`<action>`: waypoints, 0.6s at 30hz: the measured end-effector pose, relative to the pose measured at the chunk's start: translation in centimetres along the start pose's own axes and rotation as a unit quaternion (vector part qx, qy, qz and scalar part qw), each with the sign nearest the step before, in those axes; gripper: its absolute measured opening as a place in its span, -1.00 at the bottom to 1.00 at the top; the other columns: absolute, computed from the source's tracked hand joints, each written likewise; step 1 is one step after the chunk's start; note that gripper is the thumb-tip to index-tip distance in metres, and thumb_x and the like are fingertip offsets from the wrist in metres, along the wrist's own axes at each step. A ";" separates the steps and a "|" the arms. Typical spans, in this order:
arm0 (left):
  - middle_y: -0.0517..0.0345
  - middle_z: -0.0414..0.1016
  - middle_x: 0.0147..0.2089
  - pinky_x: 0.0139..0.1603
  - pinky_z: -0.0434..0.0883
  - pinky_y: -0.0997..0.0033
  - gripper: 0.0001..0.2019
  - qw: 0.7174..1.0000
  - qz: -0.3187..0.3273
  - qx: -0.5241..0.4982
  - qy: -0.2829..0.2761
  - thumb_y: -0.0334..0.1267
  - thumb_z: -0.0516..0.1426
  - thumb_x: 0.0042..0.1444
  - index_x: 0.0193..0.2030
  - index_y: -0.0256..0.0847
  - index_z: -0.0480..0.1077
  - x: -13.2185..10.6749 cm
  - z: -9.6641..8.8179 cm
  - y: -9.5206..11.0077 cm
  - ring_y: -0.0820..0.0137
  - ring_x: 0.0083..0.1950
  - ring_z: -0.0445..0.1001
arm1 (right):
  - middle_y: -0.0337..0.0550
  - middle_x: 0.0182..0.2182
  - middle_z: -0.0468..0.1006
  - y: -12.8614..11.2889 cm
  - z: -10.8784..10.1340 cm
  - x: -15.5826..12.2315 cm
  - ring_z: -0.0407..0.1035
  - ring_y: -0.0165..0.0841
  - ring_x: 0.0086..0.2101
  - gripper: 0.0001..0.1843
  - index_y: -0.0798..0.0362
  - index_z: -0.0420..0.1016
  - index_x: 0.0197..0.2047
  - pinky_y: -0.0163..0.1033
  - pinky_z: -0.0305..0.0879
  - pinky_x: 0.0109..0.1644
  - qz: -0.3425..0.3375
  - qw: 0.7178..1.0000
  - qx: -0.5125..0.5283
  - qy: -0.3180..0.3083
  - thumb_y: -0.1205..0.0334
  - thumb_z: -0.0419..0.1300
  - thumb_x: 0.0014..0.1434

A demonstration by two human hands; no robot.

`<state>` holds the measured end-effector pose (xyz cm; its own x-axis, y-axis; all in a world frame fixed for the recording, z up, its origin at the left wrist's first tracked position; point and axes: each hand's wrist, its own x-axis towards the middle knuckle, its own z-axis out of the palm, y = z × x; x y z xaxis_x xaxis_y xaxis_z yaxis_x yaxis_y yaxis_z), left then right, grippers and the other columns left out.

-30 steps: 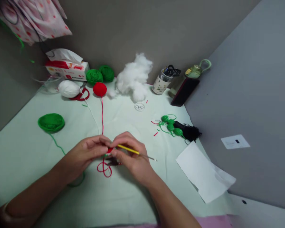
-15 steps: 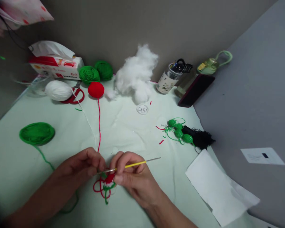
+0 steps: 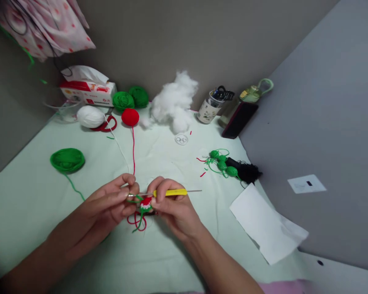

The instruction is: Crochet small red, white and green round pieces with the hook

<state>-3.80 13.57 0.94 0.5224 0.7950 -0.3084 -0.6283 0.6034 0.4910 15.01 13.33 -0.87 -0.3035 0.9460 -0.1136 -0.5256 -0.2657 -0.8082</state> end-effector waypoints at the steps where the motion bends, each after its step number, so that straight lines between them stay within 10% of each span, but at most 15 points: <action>1: 0.22 0.46 -0.27 -0.29 0.38 0.57 -0.88 1.000 0.009 0.003 0.003 -0.36 0.32 0.25 -0.14 -0.20 0.47 0.0 0.1 0.0 0.54 -0.34 0.39 | -0.28 -0.36 0.46 0.0 0.1 0.0 0.33 -0.44 -0.44 -0.64 0.01 0.40 -0.50 -0.32 0.27 -0.36 0.000 1.000 0.008 -0.002 0.24 0.54 0.04; 11: 0.29 0.44 -0.28 -0.57 0.05 0.60 -0.84 0.973 0.118 0.201 0.005 -0.21 0.33 0.25 -0.13 -0.15 0.46 -0.2 1.0 -0.2 0.69 -0.59 0.03 | -0.29 -0.37 0.47 -1.1 0.4 -0.6 0.37 -0.48 -0.42 -0.68 0.04 0.45 -0.48 -0.39 0.33 -0.32 -0.012 0.997 0.074 0.000 0.31 0.55 0.01; 18: 0.29 0.37 -0.47 -0.35 0.26 0.44 -0.83 0.797 0.187 0.569 0.075 -0.06 0.25 0.29 -0.09 -0.05 0.57 -0.7 0.7 2.2 0.40 -0.41 0.34 | -0.29 -0.37 0.52 -1.5 0.9 -0.7 0.37 -0.52 -0.45 -0.75 0.05 0.51 -0.44 -0.41 0.33 -0.33 0.010 0.995 0.095 0.005 0.36 0.53 0.03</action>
<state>-5.11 14.33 2.84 0.2924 0.9561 -0.0190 0.2510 -0.0576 0.9663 15.31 12.90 0.89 -0.3088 0.9415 -0.1348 -0.6604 -0.3142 -0.6820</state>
